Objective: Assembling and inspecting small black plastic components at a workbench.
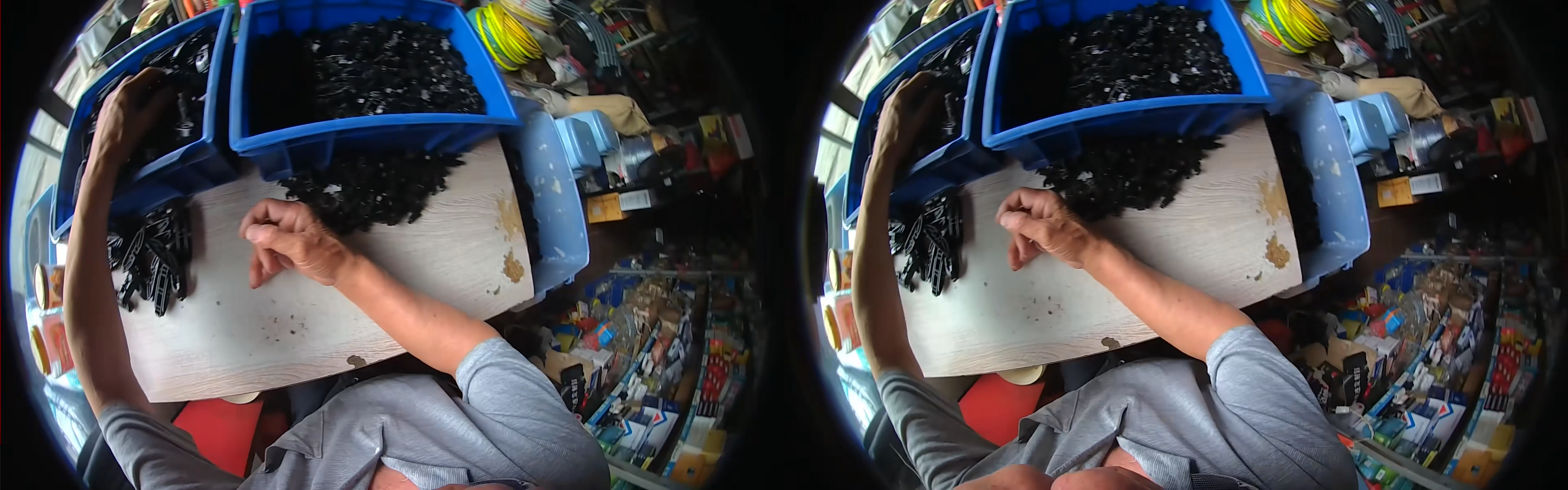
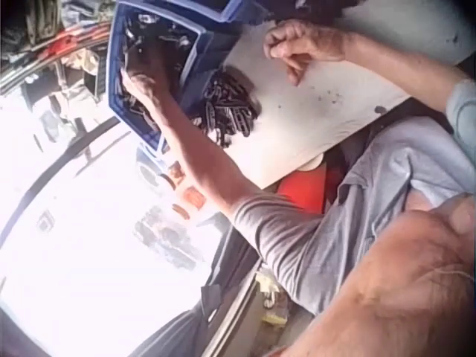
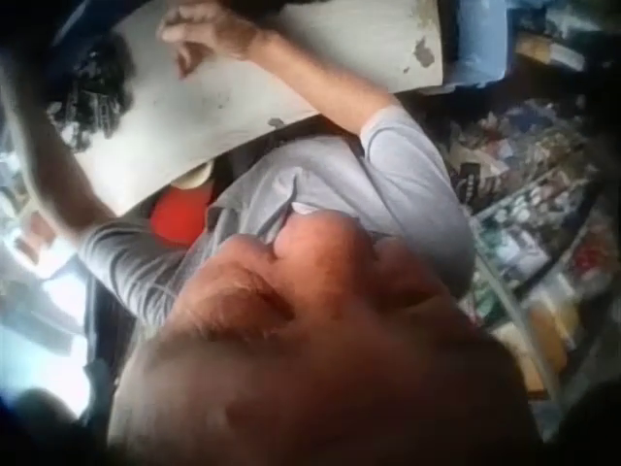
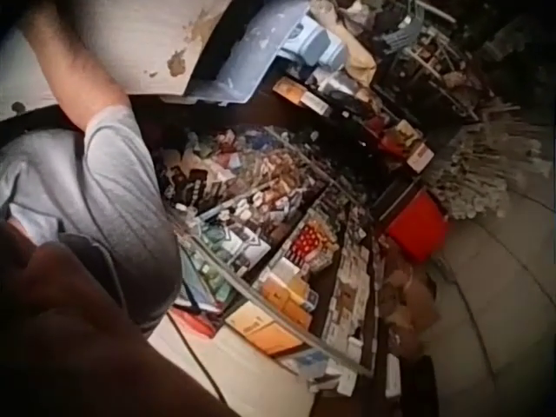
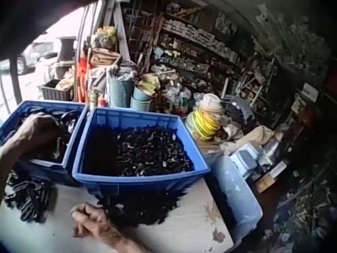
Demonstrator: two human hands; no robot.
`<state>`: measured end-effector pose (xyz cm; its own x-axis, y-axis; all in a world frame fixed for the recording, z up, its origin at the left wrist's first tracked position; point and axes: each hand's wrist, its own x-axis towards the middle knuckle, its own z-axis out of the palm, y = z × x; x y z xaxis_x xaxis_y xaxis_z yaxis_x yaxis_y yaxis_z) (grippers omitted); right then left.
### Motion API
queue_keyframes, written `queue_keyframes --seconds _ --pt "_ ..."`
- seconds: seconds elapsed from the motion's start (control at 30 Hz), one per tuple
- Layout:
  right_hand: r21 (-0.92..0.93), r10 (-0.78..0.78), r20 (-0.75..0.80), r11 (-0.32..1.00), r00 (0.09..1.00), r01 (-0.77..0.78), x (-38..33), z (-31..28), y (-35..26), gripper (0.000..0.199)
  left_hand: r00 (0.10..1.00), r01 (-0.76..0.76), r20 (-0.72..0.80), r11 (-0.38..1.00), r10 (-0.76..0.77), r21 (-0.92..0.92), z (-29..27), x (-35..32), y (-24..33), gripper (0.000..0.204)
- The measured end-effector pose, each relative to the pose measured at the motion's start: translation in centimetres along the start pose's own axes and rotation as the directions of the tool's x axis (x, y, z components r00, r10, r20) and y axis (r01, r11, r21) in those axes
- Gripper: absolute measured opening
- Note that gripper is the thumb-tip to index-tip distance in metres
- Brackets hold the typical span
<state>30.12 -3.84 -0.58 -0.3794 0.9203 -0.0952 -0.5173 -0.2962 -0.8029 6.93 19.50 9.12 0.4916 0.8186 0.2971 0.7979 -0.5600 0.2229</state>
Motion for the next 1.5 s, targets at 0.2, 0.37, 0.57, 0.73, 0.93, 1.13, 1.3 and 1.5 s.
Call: queue_keyframes --seconds 0.2,0.37,0.57,0.73,0.93,1.13,1.3,1.5 --pt "-0.001 -0.001 0.023 1.000 1.000 0.001 -0.1 0.2 0.1 0.018 0.995 0.009 0.104 1.000 -0.009 0.001 -0.5 -0.6 0.6 0.046" --pt "-0.025 -0.005 0.048 1.000 0.999 0.006 0.1 0.1 -0.1 0.018 0.995 0.079 0.081 0.979 -0.065 -0.188 -0.3 -0.5 0.7 0.037" --pt "-0.055 0.058 -0.003 0.997 0.998 -0.058 -0.1 0.2 -0.2 0.018 0.958 -0.118 -0.256 0.991 0.132 0.070 -0.5 -1.3 0.9 0.039" --pt "-0.001 0.053 0.015 0.999 0.998 -0.053 -0.1 0.0 0.4 0.018 0.896 -0.077 -0.433 0.995 0.095 0.061 -1.8 -2.8 1.1 0.040" --pt "-0.022 0.043 -0.021 0.999 0.999 -0.043 -0.1 0.5 0.2 0.017 0.833 0.052 -0.553 0.999 -0.040 0.007 -5.5 -5.2 4.2 0.033" --pt "-0.029 0.032 -0.021 0.999 0.999 -0.032 0.1 0.5 0.4 0.018 0.734 0.133 -0.648 0.979 -0.202 -0.155 -6.1 -8.7 6.6 0.032" --pt "-0.024 0.016 -0.011 1.000 1.000 -0.017 0.2 0.6 0.2 0.018 0.575 -0.018 -0.817 0.999 0.041 0.038 -1.4 -13.1 3.2 0.033" --pt "-0.033 -0.005 0.006 0.999 1.000 0.005 0.2 0.5 0.4 0.017 0.712 0.112 -0.682 0.986 -0.165 -0.122 2.2 -18.0 3.0 0.027"
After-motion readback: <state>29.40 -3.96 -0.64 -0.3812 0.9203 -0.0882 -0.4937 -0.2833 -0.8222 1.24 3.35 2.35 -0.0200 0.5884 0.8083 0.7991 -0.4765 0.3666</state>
